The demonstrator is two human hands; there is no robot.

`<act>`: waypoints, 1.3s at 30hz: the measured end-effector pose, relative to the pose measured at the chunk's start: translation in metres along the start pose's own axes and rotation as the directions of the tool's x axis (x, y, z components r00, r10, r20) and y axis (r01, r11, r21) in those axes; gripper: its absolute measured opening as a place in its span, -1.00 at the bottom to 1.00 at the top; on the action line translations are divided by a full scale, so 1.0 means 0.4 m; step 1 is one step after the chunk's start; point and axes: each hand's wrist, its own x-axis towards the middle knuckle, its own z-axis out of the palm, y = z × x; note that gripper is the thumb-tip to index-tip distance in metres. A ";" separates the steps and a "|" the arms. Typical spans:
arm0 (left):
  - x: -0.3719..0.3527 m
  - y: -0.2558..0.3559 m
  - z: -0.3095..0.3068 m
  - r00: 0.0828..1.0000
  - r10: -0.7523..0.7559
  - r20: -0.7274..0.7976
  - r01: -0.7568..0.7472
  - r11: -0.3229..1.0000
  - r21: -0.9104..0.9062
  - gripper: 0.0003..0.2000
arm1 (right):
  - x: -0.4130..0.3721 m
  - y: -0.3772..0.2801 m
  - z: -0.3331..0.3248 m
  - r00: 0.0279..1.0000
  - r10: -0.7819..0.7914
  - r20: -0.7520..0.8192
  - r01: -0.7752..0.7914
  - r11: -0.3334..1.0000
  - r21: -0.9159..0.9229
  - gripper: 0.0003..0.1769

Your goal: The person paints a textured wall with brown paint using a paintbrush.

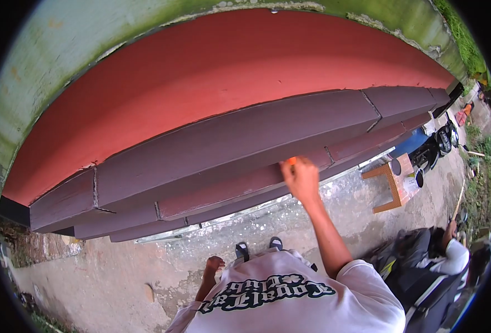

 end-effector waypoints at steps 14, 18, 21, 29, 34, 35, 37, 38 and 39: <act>-0.067 0.018 -0.092 1.000 0.006 -0.031 -0.003 0.996 0.086 -0.73 | 0.000 0.278 -0.176 0.934 0.333 -0.132 -0.347 0.933 -0.099 -0.85; -0.073 -0.016 -0.129 0.998 -0.033 -0.051 0.037 0.997 0.065 -0.74 | -0.003 0.180 -0.107 0.990 0.091 -0.104 -0.119 0.942 -0.312 -0.82; -0.107 -0.040 -0.144 0.998 -0.033 -0.058 0.034 0.999 0.030 -0.74 | -0.009 0.016 0.001 0.999 -0.003 -0.047 -0.013 0.945 -0.326 -0.75; -0.144 -0.142 -0.125 0.991 -0.060 -0.122 0.053 0.997 -0.057 -0.77 | -0.073 -0.374 0.216 0.969 -0.076 0.233 0.028 0.979 0.203 -0.79; -0.183 -0.183 -0.092 0.984 -0.084 -0.156 0.071 0.994 -0.086 -0.76 | -0.091 -0.398 0.225 0.956 0.069 0.284 -0.214 0.829 0.516 -0.75; -0.184 -0.194 -0.084 0.983 -0.089 -0.163 0.072 0.992 -0.106 -0.76 | -0.087 -0.364 0.220 0.960 0.091 0.264 -0.222 0.821 0.526 -0.74; -0.188 -0.217 -0.061 0.980 -0.099 -0.173 0.075 0.987 -0.139 -0.76 | -0.063 -0.255 0.176 0.965 0.152 0.215 -0.238 0.855 0.461 -0.70; -0.181 -0.236 -0.047 0.980 -0.108 -0.166 0.081 0.984 -0.160 -0.76 | -0.051 -0.187 0.152 0.983 0.129 0.132 -0.178 0.848 0.498 -0.69; -0.173 -0.258 -0.033 0.980 -0.117 -0.160 0.088 0.980 -0.179 -0.76 | -0.038 -0.128 0.101 0.974 0.186 0.128 -0.222 0.891 0.396 -0.69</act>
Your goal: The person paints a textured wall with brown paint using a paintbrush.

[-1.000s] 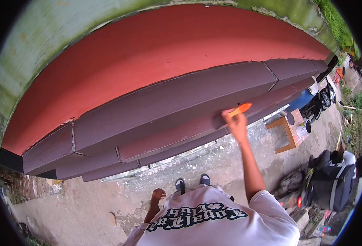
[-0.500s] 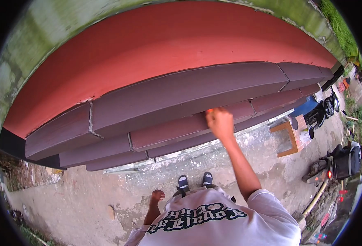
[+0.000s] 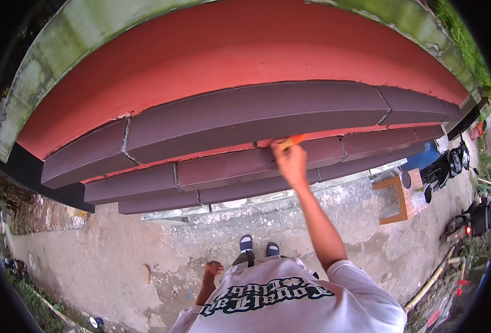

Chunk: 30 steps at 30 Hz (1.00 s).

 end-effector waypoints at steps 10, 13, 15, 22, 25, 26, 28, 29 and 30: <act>-0.120 -0.048 0.122 0.992 0.106 -0.064 -0.107 0.994 -0.006 -0.75 | 0.110 0.183 -0.343 0.962 -0.179 -0.205 0.008 0.773 -0.634 -0.79; -0.151 -0.101 0.135 0.984 0.149 -0.101 -0.154 0.987 -0.041 -0.72 | 0.068 0.131 -0.231 0.974 -0.220 -0.059 0.136 0.766 -0.628 -0.73; -0.168 -0.135 0.132 0.979 0.160 -0.129 -0.171 0.983 -0.073 -0.72 | 0.027 0.077 -0.131 0.965 -0.263 0.017 0.236 0.834 -0.498 -0.72; -0.208 -0.224 0.100 0.982 0.082 -0.169 -0.103 0.987 -0.120 -0.77 | -0.110 -0.122 0.083 0.950 -0.124 0.286 0.083 0.985 0.149 -0.79; -0.191 -0.211 0.070 0.984 0.104 -0.143 -0.123 0.984 -0.127 -0.78 | -0.125 -0.070 0.120 0.948 0.058 0.313 -0.189 0.893 0.408 -0.74; -0.183 -0.204 0.060 0.985 0.107 -0.134 -0.125 0.983 -0.134 -0.78 | -0.112 -0.029 0.117 0.952 0.065 0.300 -0.199 0.875 0.441 -0.69; -0.173 -0.173 0.037 0.989 0.052 -0.140 -0.065 0.994 -0.089 -0.79 | -0.083 0.012 0.064 0.972 0.065 0.226 -0.161 0.886 0.435 -0.69; -0.167 -0.152 0.021 0.989 0.025 -0.145 -0.035 0.997 -0.067 -0.79 | -0.060 0.030 0.021 0.965 0.100 0.242 -0.183 0.920 0.348 -0.67; -0.164 -0.139 0.001 0.987 0.055 -0.149 -0.062 0.997 -0.045 -0.79 | -0.039 0.054 -0.017 0.969 0.111 0.220 -0.175 0.938 0.299 -0.66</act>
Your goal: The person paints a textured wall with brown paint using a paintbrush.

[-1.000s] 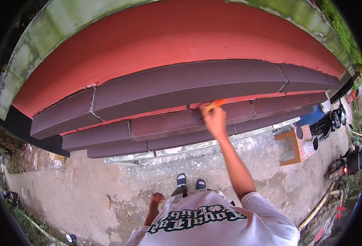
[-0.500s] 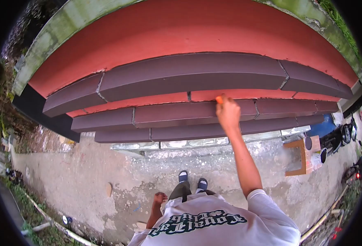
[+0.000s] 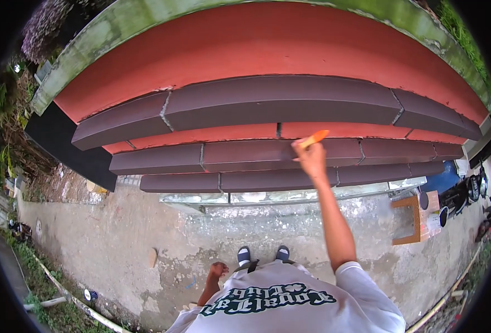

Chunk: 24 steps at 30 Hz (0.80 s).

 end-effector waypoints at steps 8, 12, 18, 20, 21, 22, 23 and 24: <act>0.051 -0.005 -0.185 0.999 0.052 0.017 -0.052 0.998 0.037 -0.76 | 0.010 -0.076 -0.094 0.934 -0.312 -0.171 0.038 0.565 -0.824 -0.79; 0.062 -0.048 -0.249 0.999 -0.024 0.028 0.024 1.000 0.000 -0.76 | -0.036 -0.123 0.173 0.913 -0.406 0.033 0.240 0.472 -0.848 -0.85; 0.031 -0.078 -0.290 0.998 -0.047 0.044 0.048 0.999 -0.026 -0.74 | -0.095 -0.193 0.554 0.860 -0.460 0.222 0.485 0.597 -0.640 -0.79; 0.044 -0.088 -0.295 0.997 -0.040 0.068 0.042 0.999 -0.025 -0.72 | -0.104 -0.220 0.644 0.880 -0.431 0.199 0.471 0.741 -0.479 -0.74; 0.053 -0.091 -0.298 0.997 -0.033 0.076 0.036 0.999 -0.038 -0.71 | -0.105 -0.232 0.675 0.905 -0.380 0.190 0.425 0.818 -0.387 -0.76; 0.063 -0.094 -0.302 0.996 -0.017 0.086 0.021 0.999 -0.042 -0.71 | -0.106 -0.246 0.691 0.927 -0.326 0.187 0.370 0.883 -0.289 -0.76; 0.074 -0.095 -0.307 0.995 -0.002 0.097 0.007 0.999 -0.048 -0.71 | -0.102 -0.245 0.693 0.935 -0.324 0.147 0.352 0.904 -0.244 -0.75; 0.084 -0.094 -0.315 0.994 0.012 0.108 -0.006 0.999 -0.053 -0.72 | -0.098 -0.235 0.691 0.942 -0.318 0.107 0.334 0.922 -0.198 -0.75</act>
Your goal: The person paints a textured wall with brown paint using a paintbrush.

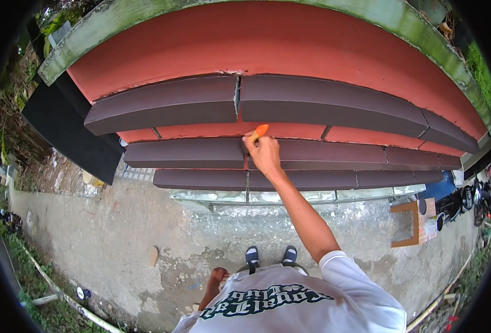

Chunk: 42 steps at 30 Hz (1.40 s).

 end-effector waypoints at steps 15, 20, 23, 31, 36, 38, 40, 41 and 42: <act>0.025 0.066 -0.120 0.999 0.038 -0.006 -0.038 0.996 0.080 -0.74 | 0.006 0.168 -0.326 0.993 0.022 -0.115 -0.102 0.645 -0.757 -0.88; 0.027 0.029 -0.118 1.000 0.010 0.000 -0.010 0.999 0.045 -0.72 | 0.014 0.040 -0.006 0.999 -0.040 0.015 0.041 0.776 -0.629 -0.74; 0.017 -0.010 -0.117 0.999 0.049 0.015 -0.049 0.999 0.002 -0.72 | 0.013 -0.053 0.075 0.999 0.038 -0.015 -0.041 0.953 -0.299 -0.73; 0.033 -0.066 -0.119 0.998 -0.033 0.044 0.032 0.999 0.017 -0.72 | -0.003 0.121 -0.132 0.961 0.250 -0.117 -0.263 0.958 -0.112 -0.73; 0.040 -0.037 -0.104 0.997 -0.068 0.032 0.066 0.996 0.053 -0.75 | -0.009 0.220 -0.394 0.922 0.138 -0.361 -0.345 0.716 -0.606 -0.78; 0.025 -0.016 -0.084 0.999 -0.047 0.023 0.046 0.997 0.067 -0.76 | -0.021 0.205 -0.423 0.948 0.016 -0.318 -0.245 0.675 -0.696 -0.81; 0.014 0.004 -0.076 1.000 0.016 0.011 -0.017 0.997 0.071 -0.77 | -0.018 0.187 -0.385 0.969 0.013 -0.246 -0.201 0.620 -0.759 -0.84; 0.010 0.010 -0.071 1.000 0.029 0.004 -0.029 0.997 0.075 -0.77 | -0.019 0.146 -0.333 0.974 0.031 -0.226 -0.191 0.654 -0.732 -0.89; 0.007 0.013 -0.063 0.999 0.041 -0.004 -0.040 0.996 0.081 -0.77 | -0.023 0.137 -0.272 0.993 -0.038 -0.114 -0.062 0.655 -0.753 -0.90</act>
